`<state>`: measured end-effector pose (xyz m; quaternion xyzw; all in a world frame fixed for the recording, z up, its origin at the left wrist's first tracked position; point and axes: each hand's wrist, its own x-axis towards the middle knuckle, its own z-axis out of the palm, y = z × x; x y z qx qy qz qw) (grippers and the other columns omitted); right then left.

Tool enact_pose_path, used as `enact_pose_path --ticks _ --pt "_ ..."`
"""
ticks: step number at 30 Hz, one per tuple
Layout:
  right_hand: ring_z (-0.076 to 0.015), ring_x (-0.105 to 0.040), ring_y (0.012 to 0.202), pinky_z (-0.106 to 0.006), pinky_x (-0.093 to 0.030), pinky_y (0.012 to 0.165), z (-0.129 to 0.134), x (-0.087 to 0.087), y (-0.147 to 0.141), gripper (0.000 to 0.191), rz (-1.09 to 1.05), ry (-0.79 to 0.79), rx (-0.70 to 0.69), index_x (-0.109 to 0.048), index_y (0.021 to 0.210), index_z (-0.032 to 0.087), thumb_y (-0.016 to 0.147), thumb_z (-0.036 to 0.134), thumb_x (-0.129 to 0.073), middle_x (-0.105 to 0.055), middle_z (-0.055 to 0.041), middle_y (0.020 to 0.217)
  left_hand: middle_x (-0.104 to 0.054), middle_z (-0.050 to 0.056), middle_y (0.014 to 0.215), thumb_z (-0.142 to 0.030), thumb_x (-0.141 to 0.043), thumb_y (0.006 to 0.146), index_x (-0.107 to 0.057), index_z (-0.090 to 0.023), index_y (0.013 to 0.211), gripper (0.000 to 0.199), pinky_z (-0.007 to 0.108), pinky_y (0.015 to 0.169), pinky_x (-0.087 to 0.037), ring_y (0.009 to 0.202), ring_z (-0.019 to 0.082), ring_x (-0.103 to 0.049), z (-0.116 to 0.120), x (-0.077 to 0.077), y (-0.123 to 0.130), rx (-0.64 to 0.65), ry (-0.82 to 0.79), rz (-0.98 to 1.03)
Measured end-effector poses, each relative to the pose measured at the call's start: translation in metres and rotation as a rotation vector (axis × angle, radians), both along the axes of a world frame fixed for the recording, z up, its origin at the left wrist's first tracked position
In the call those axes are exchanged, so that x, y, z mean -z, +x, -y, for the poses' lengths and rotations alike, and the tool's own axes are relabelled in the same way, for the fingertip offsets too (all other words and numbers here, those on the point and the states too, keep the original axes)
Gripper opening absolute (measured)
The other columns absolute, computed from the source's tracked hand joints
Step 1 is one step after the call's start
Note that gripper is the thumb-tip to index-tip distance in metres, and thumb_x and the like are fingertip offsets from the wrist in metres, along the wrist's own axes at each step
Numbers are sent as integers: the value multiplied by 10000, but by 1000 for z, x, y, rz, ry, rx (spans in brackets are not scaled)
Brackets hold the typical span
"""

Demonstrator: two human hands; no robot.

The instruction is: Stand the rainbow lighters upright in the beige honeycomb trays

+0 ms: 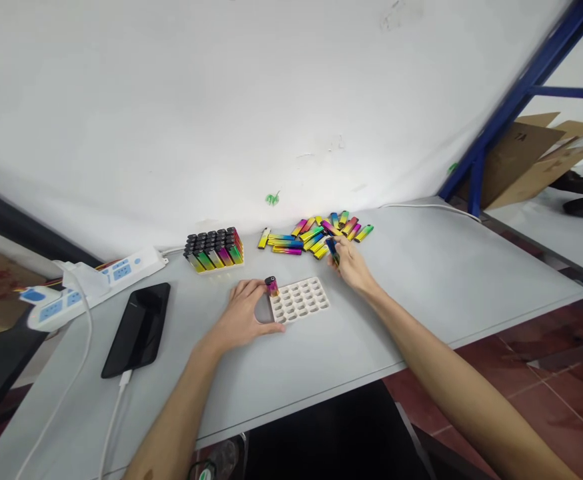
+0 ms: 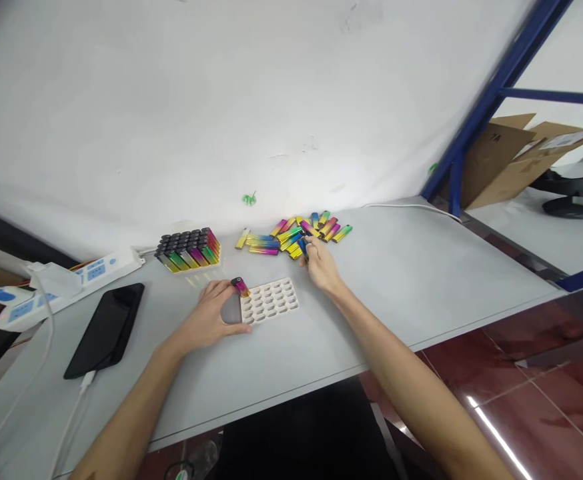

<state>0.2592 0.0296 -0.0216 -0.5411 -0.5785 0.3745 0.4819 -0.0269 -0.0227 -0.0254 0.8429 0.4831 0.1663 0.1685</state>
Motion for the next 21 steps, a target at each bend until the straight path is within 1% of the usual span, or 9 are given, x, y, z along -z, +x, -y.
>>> enact_pose_path --ticks 2,3,6,8,10,12,16,19,21 --pt "-134 -400 466 -232 -325 430 3 0 -6 300 -204 -88 -86 -497 1099 266 935 502 -410 -460 54 611 -563 94 1218 -710 -744 642 -579 -229 1165 730 499 1037 -366 1173 331 -448 0 0 0 -3 -3 3" --pt "-118 -348 440 -218 -277 402 4 0 -8 324 -284 -134 -122 -506 1067 269 921 549 -433 -415 63 599 -566 93 1215 -709 -744 642 -582 -224 1161 728 498 1037 -366 1168 328 -450 0 -1 0 -5 -4 3" --pt "-84 -230 430 -202 -177 391 5 1 -12 421 -435 -239 -186 -536 826 226 888 636 -463 -319 66 569 -569 91 1199 -715 -739 642 -588 -216 1143 724 493 1034 -368 1153 322 -454 0 -2 1 -8 -2 -2" --pt "-73 -190 428 -209 -149 396 5 2 -13 497 -478 -270 -185 -476 648 204 888 638 -456 -277 62 532 -569 90 1189 -715 -738 644 -583 -214 1145 724 490 1029 -372 1148 321 -455 0 -3 1 -11 -4 -5" --pt "-68 -162 414 -221 -133 395 4 2 -12 534 -515 -287 -164 -399 552 204 908 601 -414 -248 61 492 -569 87 1180 -708 -737 652 -580 -217 1141 711 485 1023 -375 1146 321 -458 1 -4 2 -14 -10 -7" --pt "-68 -142 398 -230 -119 393 4 0 -12 525 -559 -305 -136 -359 520 209 927 540 -365 -232 60 467 -569 84 1166 -704 -735 659 -582 -217 1126 692 480 1014 -381 1139 320 -461 1 -4 2 -17 -17 -9" --pt "-69 -136 380 -235 -105 390 4 -4 -12 471 -606 -311 -87 -345 519 213 932 439 -328 -230 60 452 -566 85 1162 -706 -729 665 -579 -207 1108 684 482 1009 -381 1134 319 -459 1 -5 3 -26 -25 -22" --pt "-69 -149 380 -233 -115 390 5 -4 -13 462 -594 -283 -73 -345 531 214 930 447 -337 -243 59 454 -569 85 1167 -694 -730 674 -580 -209 1110 670 481 1014 -378 1137 316 -461 2 -7 3 -20 -25 -13" --pt "-67 -151 382 -232 -117 389 5 -3 -13 480 -591 -277 -71 -347 538 215 929 493 -352 -245 60 456 -573 84 1164 -689 -736 669 -582 -212 1106 665 480 1012 -382 1136 316 -465 1 -7 4 -21 -27 -6"
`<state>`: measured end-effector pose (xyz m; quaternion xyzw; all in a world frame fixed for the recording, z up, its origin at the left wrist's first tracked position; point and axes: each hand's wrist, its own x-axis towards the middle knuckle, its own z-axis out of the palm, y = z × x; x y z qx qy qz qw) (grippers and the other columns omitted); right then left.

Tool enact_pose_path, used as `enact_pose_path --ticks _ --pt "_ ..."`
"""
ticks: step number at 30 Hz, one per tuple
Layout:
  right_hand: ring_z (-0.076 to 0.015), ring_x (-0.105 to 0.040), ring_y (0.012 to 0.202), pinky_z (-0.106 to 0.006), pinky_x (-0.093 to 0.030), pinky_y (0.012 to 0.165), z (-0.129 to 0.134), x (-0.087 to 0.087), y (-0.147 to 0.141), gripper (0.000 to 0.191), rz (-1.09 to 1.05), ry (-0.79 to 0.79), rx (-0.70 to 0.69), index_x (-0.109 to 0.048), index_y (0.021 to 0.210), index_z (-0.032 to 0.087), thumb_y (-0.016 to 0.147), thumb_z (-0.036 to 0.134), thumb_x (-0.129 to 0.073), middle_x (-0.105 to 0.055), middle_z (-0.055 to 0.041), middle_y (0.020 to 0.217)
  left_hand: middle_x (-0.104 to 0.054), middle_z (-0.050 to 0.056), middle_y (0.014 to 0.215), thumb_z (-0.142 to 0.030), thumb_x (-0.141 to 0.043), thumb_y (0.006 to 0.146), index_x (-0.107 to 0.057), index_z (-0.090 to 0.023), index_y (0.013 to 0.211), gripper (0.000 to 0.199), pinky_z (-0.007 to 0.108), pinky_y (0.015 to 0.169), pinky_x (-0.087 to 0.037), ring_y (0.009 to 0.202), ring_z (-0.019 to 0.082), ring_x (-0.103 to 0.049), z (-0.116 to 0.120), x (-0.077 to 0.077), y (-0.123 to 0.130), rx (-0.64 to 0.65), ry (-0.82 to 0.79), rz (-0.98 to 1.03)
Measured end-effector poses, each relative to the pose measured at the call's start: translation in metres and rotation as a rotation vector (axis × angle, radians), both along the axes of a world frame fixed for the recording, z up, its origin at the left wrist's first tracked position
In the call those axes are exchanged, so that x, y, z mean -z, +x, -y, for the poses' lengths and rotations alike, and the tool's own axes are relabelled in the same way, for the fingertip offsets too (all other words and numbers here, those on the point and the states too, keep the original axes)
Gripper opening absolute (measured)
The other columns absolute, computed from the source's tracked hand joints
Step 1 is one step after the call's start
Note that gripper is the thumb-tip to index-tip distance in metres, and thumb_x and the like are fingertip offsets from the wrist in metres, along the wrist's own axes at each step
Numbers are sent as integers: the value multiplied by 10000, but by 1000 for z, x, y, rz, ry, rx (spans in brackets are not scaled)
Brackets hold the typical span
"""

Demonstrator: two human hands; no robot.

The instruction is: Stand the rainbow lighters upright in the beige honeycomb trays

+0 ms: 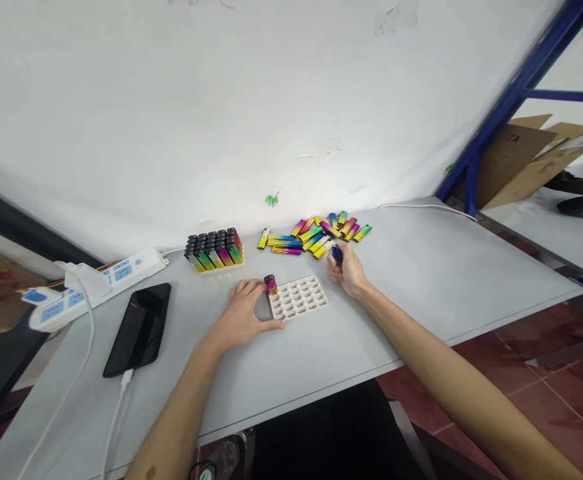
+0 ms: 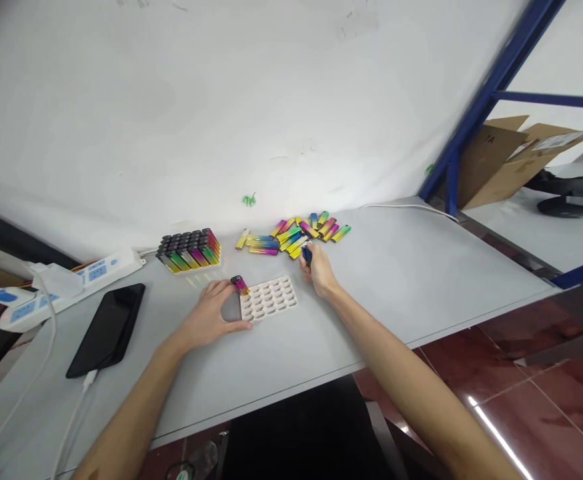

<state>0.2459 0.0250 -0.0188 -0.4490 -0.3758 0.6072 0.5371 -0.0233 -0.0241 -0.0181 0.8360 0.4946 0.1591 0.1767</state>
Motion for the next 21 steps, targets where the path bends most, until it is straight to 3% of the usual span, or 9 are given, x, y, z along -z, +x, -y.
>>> enact_pose_path --ticks 4,11,15,18,21 --pt "-67 -149 384 -233 -116 386 -1 2 0 515 -2 -10 -29 -355 558 218 911 591 -397 -241 66 460 -572 89 1178 -695 -741 657 -581 -212 1110 681 484 1019 -382 1153 324 -460 -1 1 -1 -6 -11 -7" --pt "-74 -135 385 -237 -106 388 -1 1 1 449 12 -24 -7 -334 558 226 920 492 -351 -246 62 452 -548 99 1279 -705 -741 645 -568 -222 1183 744 488 1055 -377 1243 336 -427 1 1 -4 18 -46 18" --pt "-75 -164 392 -238 -127 390 -2 5 0 474 26 1 -15 -395 578 218 923 541 -360 -278 57 480 -546 108 1287 -700 -757 623 -589 -224 1151 730 507 1045 -389 1250 352 -429 2 -1 -5 19 -46 28" --pt "-90 -303 430 -242 -249 408 -5 11 -2 486 32 66 -49 -545 705 205 904 626 -405 -396 38 563 -544 110 1279 -707 -760 616 -582 -220 1160 751 510 1050 -387 1235 347 -432 2 1 -5 30 -28 30" --pt "-134 -529 632 -271 -451 605 -4 13 -3 404 104 173 -103 -628 827 204 863 600 -556 -567 1 725 -542 107 1265 -711 -762 611 -579 -218 1160 760 506 1044 -395 1212 336 -435 3 2 -1 55 -10 45"
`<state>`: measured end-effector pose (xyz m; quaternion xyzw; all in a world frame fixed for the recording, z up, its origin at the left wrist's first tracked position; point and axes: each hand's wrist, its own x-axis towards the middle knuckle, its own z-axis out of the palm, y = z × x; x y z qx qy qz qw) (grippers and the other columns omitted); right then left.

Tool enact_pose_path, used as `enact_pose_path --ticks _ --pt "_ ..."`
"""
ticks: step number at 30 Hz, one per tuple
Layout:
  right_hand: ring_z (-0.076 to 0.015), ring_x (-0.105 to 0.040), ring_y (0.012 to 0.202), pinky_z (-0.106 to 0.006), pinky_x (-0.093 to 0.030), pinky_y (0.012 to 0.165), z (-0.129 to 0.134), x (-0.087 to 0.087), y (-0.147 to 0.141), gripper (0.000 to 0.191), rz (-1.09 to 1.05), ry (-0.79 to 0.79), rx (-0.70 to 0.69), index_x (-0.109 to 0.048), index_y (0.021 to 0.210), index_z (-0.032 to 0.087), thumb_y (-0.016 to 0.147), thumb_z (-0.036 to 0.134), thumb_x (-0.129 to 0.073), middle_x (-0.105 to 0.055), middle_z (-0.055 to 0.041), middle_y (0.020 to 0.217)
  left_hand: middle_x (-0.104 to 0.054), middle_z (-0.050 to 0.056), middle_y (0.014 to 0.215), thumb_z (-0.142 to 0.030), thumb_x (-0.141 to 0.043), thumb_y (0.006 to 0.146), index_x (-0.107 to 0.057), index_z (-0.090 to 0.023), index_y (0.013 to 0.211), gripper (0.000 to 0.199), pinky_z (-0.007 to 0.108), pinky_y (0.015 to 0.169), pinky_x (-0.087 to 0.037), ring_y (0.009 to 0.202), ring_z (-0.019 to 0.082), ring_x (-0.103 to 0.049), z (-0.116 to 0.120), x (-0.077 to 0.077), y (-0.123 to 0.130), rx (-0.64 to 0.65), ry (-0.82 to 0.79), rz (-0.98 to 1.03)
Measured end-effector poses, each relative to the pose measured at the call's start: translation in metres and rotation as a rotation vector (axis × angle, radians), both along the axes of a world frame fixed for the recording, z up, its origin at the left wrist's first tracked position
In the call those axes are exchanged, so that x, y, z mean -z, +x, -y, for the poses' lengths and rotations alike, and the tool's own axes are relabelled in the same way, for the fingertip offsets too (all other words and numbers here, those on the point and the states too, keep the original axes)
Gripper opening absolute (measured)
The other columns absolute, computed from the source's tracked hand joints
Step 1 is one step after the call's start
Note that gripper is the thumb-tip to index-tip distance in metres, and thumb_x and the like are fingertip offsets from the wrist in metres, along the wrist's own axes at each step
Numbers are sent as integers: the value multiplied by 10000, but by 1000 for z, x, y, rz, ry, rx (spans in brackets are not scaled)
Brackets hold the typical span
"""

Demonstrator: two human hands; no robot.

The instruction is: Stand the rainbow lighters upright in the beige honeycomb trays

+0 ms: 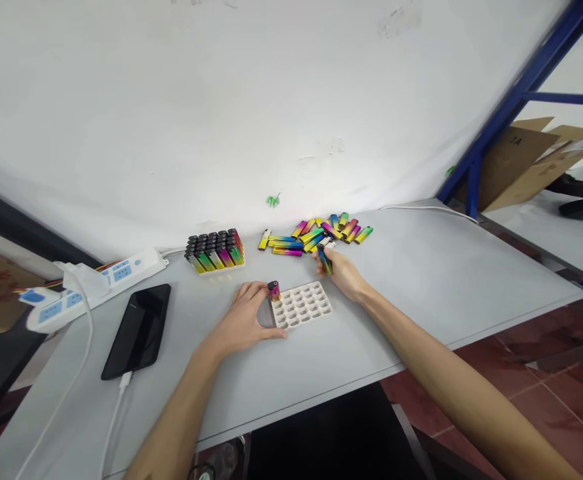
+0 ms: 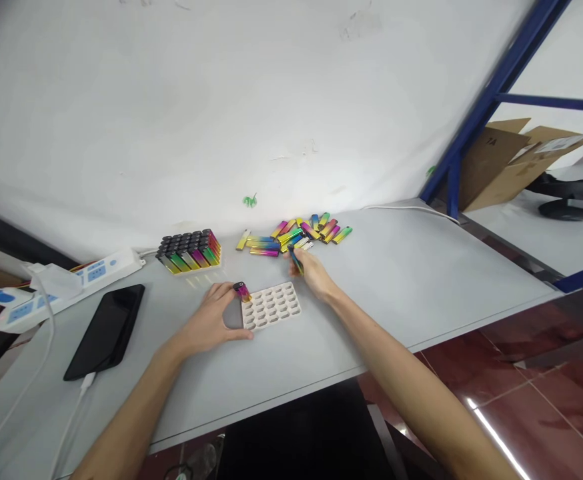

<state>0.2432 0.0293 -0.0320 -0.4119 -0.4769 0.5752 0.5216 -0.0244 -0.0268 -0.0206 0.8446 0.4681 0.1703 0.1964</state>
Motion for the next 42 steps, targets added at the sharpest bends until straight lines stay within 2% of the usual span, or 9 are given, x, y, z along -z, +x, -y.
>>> enact_pose_path --ticks 4,13,21,28,30,32,36,40,42 --pt "-156 -612 836 -283 -467 802 6 -7 4 293 108 129 -129 -662 954 203 830 466 -704 -697 -24 886 -547 101 1239 -730 -768 584 -578 -214 1122 769 491 1030 -411 1192 329 -441 3 1 11 40 -2 24" --pt "-176 -679 819 -295 -499 730 20 -17 -7 326 172 59 -283 -599 934 193 747 372 -797 -744 -49 923 -537 105 1273 -750 -762 574 -575 -220 1131 791 514 1023 -410 1202 347 -437 5 1 21 66 -15 3" --pt "-196 -625 770 -321 -472 753 29 -17 -16 276 583 392 -181 -658 909 227 773 442 -764 -694 -28 819 -526 107 1309 -734 -773 576 -587 -217 1111 768 513 1041 -409 1238 352 -424 6 -2 22 62 -38 7" --pt "-209 -610 816 -304 -428 733 27 -14 -15 281 807 580 -240 -682 848 229 883 504 -635 -688 -49 847 -525 111 1312 -748 -769 564 -592 -214 1125 794 516 1055 -392 1240 355 -429 4 0 21 59 -36 -5" --pt "-212 -613 849 -313 -426 763 22 -11 -9 365 826 552 -164 -689 907 227 991 483 -442 -689 -61 879 -525 112 1308 -753 -757 577 -581 -219 1162 812 514 1050 -399 1235 354 -429 3 1 20 55 -44 4" --pt "-221 -605 860 -330 -420 779 14 -8 -1 445 894 494 8 -689 1003 227 1035 447 -304 -677 -75 894 -527 114 1304 -752 -748 594 -566 -221 1209 833 512 1049 -404 1232 352 -426 2 1 19 54 -54 14" --pt "-261 -561 864 -382 -400 811 -2 0 12 377 1184 396 250 -691 1084 220 1009 435 -390 -631 -100 873 -527 111 1305 -740 -747 609 -570 -222 1223 823 504 1058 -408 1242 344 -417 2 1 18 48 -70 20" --pt "-282 -546 921 -402 -407 820 -7 5 17 333 1300 305 359 -668 848 198 972 428 -462 -600 -129 925 -534 103 1293 -708 -774 604 -590 -231 1197 783 517 1052 -412 1240 344 -419 1 2 17 40 -71 41" --pt "-292 -549 947 -404 -416 821 -7 6 18 223 1317 262 382 -636 872 185 934 371 -530 -606 -140 973 -535 100 1288 -690 -781 612 -588 -237 1206 772 519 1048 -414 1240 344 -419 1 1 17 41 -74 53"
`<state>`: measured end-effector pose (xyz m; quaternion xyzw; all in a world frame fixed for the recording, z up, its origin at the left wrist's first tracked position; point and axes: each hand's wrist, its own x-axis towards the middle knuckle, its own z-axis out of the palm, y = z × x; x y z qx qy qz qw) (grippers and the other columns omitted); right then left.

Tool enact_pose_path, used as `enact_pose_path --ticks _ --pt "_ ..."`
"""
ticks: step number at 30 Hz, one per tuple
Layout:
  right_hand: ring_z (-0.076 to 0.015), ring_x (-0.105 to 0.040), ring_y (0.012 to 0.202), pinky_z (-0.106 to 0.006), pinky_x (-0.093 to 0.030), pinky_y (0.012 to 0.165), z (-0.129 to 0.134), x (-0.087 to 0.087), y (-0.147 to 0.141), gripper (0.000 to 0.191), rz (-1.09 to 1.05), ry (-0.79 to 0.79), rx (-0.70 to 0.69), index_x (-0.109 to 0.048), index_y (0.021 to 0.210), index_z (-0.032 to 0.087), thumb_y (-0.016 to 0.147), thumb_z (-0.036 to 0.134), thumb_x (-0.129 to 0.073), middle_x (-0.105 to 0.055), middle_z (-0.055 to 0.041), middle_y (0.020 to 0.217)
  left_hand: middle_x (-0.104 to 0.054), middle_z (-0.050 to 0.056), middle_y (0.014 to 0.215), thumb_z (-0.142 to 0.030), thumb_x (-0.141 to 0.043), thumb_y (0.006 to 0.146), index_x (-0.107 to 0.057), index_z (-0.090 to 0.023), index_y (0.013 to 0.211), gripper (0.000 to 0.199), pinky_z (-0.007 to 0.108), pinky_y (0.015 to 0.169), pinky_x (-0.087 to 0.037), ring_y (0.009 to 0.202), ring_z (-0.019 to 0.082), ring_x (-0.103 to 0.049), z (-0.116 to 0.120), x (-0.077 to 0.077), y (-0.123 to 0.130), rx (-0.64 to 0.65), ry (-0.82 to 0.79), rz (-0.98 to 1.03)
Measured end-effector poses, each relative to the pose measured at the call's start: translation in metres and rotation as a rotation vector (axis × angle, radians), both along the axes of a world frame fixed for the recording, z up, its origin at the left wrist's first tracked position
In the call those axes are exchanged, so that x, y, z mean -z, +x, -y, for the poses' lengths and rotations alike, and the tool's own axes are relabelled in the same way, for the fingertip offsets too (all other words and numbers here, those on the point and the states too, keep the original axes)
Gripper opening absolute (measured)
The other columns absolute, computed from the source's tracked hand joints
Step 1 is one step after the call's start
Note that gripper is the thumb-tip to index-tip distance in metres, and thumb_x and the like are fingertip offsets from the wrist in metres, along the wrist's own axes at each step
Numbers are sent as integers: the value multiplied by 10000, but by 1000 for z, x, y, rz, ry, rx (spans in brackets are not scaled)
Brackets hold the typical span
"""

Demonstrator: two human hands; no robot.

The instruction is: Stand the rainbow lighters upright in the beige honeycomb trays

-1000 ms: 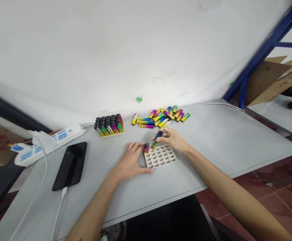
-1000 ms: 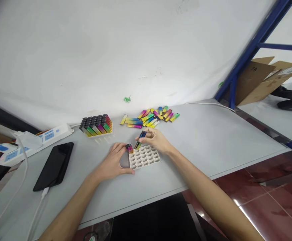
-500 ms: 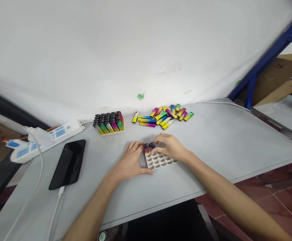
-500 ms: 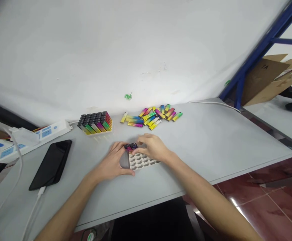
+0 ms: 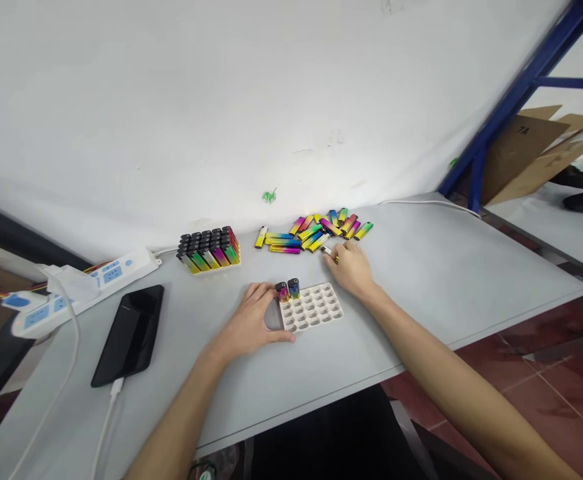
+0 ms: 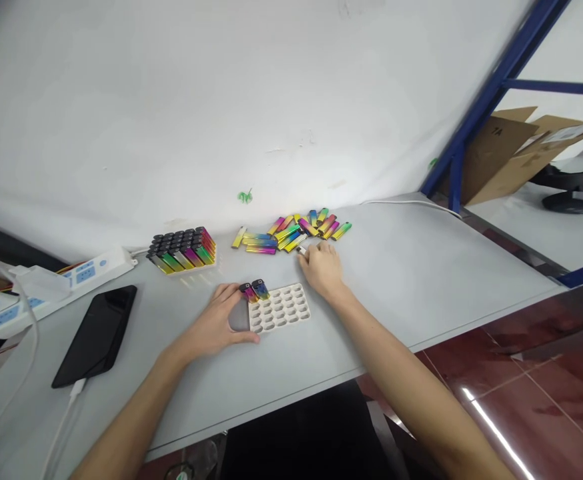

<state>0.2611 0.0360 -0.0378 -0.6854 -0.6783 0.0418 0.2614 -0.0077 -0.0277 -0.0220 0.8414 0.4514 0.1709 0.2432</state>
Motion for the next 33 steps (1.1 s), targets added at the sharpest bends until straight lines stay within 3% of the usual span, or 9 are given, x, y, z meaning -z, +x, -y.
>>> enact_pose_path --ticks 4,9,15,18,21,28,33 --pt "-322 -555 1018 -424 -416 859 1 -1 2 231 -32 -70 20 -586 1084 147 904 288 -555 -621 -179 1076 -537 95 1278 -690 -775 622 -582 -238 1210 766 514 1051 -413 1232 337 -424 0 -2 0 2 -1 -5" --pt "-255 -590 936 -362 -431 800 2 -1 4 172 -226 -54 -97 -534 1024 195 868 268 -552 -598 -130 1100 -548 93 1253 -691 -771 627 -590 -234 1190 748 509 1028 -437 1216 332 -439 0 -2 -1 -3 3 -9" --pt "-188 -515 608 -293 -365 641 10 -7 -4 203 -574 -25 -264 -426 1087 247 907 320 -483 -568 38 714 -547 99 1268 -670 -790 620 -594 -233 1168 728 525 1049 -416 1226 336 -440 -1 -1 -1 -5 14 5" --pt "-195 -520 654 -290 -356 650 12 -11 -8 195 -610 -15 -243 -527 1031 244 924 401 -484 -563 20 706 -547 98 1262 -676 -786 620 -583 -236 1186 746 523 1044 -421 1225 338 -437 -1 -1 -1 -3 7 4" --pt "-183 -513 666 -279 -368 624 14 -11 -11 348 -681 -30 -275 -595 902 227 982 456 -344 -530 2 683 -546 93 1254 -691 -779 615 -583 -233 1166 743 513 1044 -426 1227 334 -434 0 -1 -1 -7 0 -2" --pt "-147 -533 535 -225 -370 428 17 -18 -18 331 -1002 -185 -371 -414 1014 287 928 605 -446 -533 60 644 -532 91 1279 -702 -761 630 -574 -235 1149 723 505 1052 -422 1250 338 -421 0 -1 -2 -8 -9 -10" --pt "-86 -315 417 -203 -222 376 14 -21 -16 373 -1242 -244 -339 -434 886 265 898 634 -487 -397 80 593 -533 92 1275 -710 -758 626 -576 -234 1162 739 493 1051 -420 1245 336 -422 1 -3 0 -7 -22 -23"
